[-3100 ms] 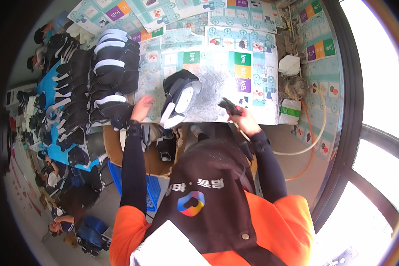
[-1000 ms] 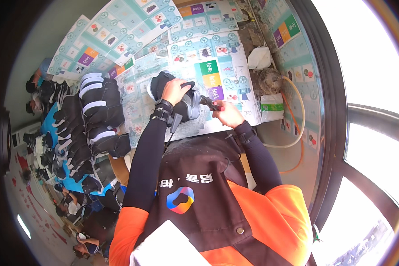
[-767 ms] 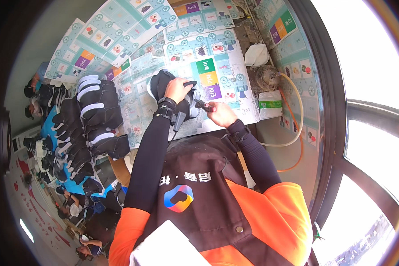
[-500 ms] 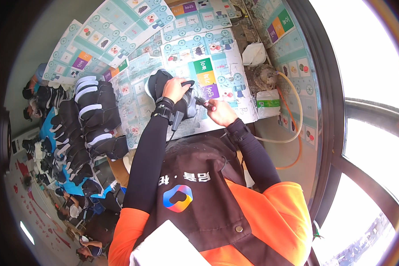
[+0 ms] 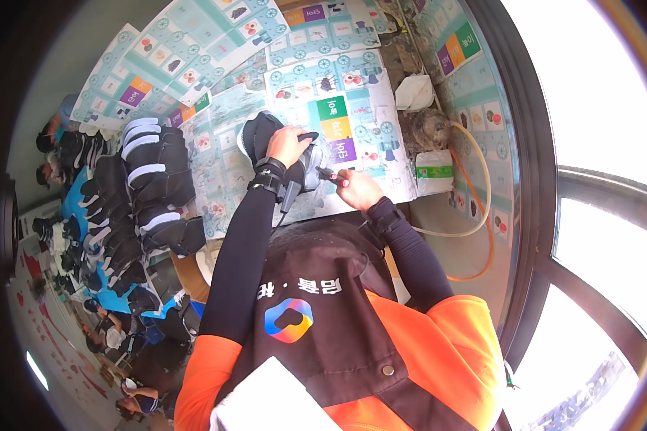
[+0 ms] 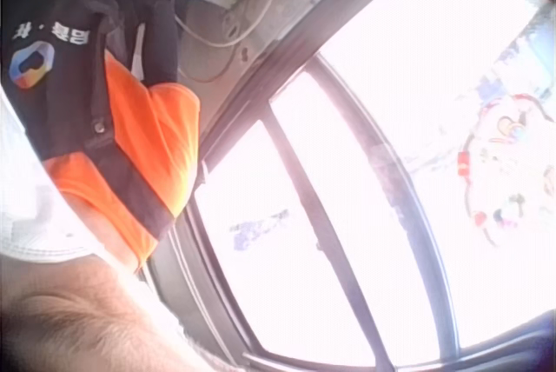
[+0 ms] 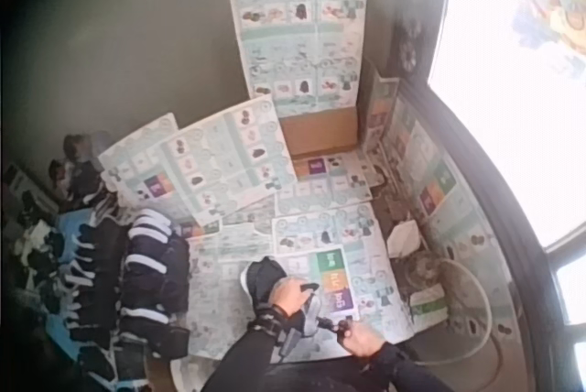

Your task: The person takes shoe components from a box and uses a handheld air nozzle to blow dust or debris off the surfaces before placing them on a stack.

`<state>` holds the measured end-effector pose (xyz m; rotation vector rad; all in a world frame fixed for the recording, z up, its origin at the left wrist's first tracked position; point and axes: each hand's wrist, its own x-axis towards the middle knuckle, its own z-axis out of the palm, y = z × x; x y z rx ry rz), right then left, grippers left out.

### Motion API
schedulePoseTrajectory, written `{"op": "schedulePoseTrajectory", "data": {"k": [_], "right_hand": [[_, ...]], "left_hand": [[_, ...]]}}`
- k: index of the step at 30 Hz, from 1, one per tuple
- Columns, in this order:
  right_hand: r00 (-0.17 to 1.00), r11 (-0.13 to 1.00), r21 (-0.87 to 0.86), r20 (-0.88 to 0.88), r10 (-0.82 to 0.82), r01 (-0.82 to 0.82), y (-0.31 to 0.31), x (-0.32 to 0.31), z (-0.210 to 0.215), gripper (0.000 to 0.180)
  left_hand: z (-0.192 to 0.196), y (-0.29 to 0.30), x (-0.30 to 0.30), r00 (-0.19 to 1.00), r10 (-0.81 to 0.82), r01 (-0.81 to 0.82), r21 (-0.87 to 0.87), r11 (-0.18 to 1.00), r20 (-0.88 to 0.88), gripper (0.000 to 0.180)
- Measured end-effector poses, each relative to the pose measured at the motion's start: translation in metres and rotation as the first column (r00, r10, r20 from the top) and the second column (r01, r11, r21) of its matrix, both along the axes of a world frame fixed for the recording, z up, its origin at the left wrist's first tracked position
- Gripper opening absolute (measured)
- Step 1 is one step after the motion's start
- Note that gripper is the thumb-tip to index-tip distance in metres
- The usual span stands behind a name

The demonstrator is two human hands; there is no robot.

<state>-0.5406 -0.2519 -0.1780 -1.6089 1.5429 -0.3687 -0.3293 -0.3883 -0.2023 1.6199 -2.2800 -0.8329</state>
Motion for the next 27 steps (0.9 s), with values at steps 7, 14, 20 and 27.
{"op": "schedulePoseTrajectory", "data": {"k": [7, 14, 20, 27], "right_hand": [[0.918, 0.949, 0.312, 0.360, -0.167, 0.050, -0.007, -0.006, 0.025, 0.020], [0.858, 0.935, 0.342, 0.450, -0.247, 0.090, -0.007, -0.016, 0.025, 0.026], [0.976, 0.999, 0.046, 0.219, -0.015, 0.004, -0.013, 0.004, 0.001, 0.026], [0.983, 0.993, 0.054, 0.150, -0.108, 0.101, -0.014, 0.004, -0.018, 0.019]], "left_hand": [[0.021, 0.000, 0.039, 0.988, -0.079, 0.099, -0.145, 0.985, 0.134, 0.016], [0.103, 0.003, 0.077, 0.983, 0.086, 0.013, -0.533, 0.846, 0.161, 0.020], [0.028, 0.022, 0.027, 0.949, 0.230, -0.274, -0.208, 0.939, -0.215, 0.019], [0.030, 0.032, 0.001, 0.932, 0.250, -0.276, -0.068, 0.959, -0.261, 0.024]]}}
